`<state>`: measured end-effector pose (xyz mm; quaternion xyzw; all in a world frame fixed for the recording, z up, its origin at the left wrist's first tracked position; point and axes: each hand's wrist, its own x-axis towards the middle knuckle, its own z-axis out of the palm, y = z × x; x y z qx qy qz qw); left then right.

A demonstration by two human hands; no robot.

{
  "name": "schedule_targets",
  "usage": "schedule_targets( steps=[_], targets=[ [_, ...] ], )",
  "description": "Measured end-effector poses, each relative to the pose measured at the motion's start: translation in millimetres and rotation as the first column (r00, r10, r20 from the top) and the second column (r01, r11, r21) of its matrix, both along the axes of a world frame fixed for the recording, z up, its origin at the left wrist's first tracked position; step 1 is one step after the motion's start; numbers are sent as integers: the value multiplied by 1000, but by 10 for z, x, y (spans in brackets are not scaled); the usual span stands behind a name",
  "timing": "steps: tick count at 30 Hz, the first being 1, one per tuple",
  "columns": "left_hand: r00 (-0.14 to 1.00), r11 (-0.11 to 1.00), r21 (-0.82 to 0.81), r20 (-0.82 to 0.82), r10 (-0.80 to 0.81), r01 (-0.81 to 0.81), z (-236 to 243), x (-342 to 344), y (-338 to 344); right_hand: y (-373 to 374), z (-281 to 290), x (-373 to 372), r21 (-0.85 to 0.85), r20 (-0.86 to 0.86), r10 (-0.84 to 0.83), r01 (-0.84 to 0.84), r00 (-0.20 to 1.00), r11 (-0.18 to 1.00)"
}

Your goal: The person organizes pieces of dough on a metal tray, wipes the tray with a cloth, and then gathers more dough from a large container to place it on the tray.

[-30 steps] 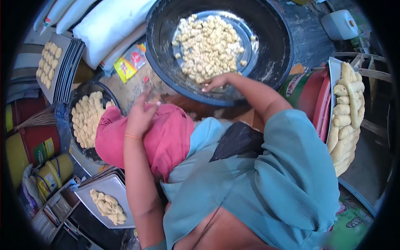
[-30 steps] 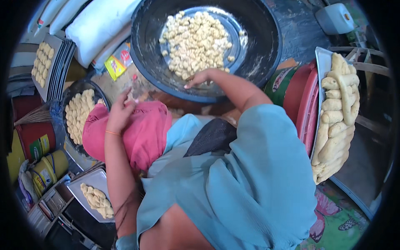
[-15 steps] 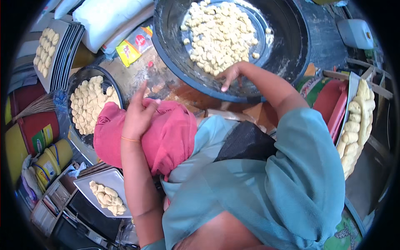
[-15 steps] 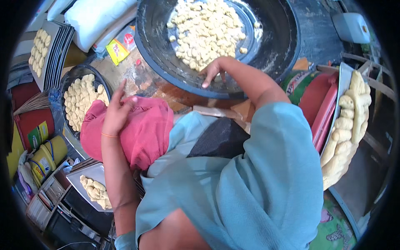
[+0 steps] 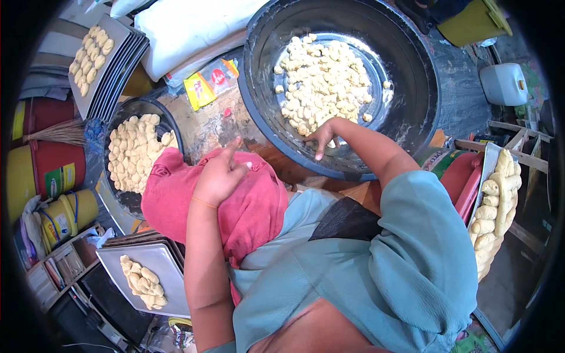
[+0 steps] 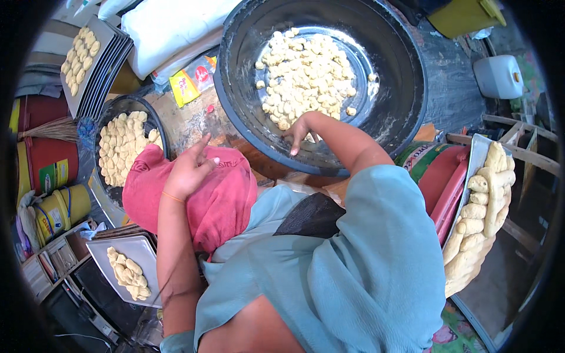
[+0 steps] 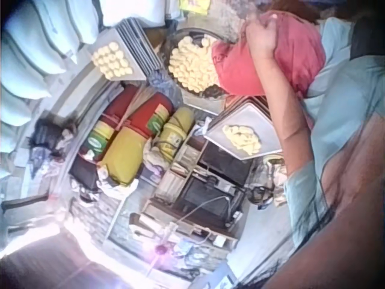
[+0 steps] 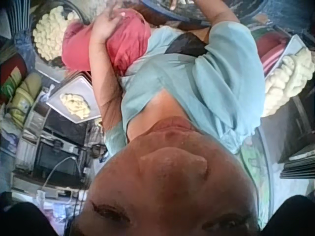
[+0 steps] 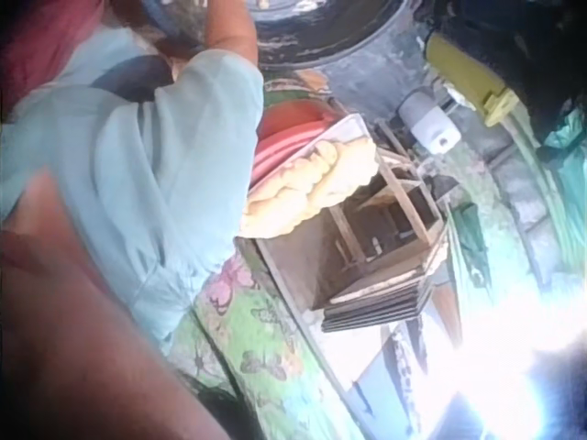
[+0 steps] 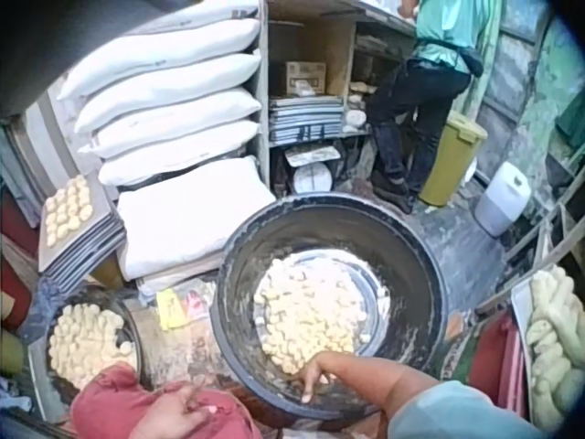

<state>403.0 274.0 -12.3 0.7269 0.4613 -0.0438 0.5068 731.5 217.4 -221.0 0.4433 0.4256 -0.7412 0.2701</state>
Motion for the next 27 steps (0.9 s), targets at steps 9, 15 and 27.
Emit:
schedule_targets(
  steps=[9, 15, 27],
  targets=[
    [999, 996, 85, 37, 36, -39, -12, -94, -102, -104, -62, 69, -58, -21, -86, 85, 996, 995],
    [997, 993, 95, 26, 72, -74, 93, -101, -117, -41, -66, 44, -54, 18, -49, 50, 999, 997],
    [998, 995, 83, 19, 53, -55, 82, -175, -130, 79, -39, -30, -56, 56, 58, -55, 997, 997]
  ],
)
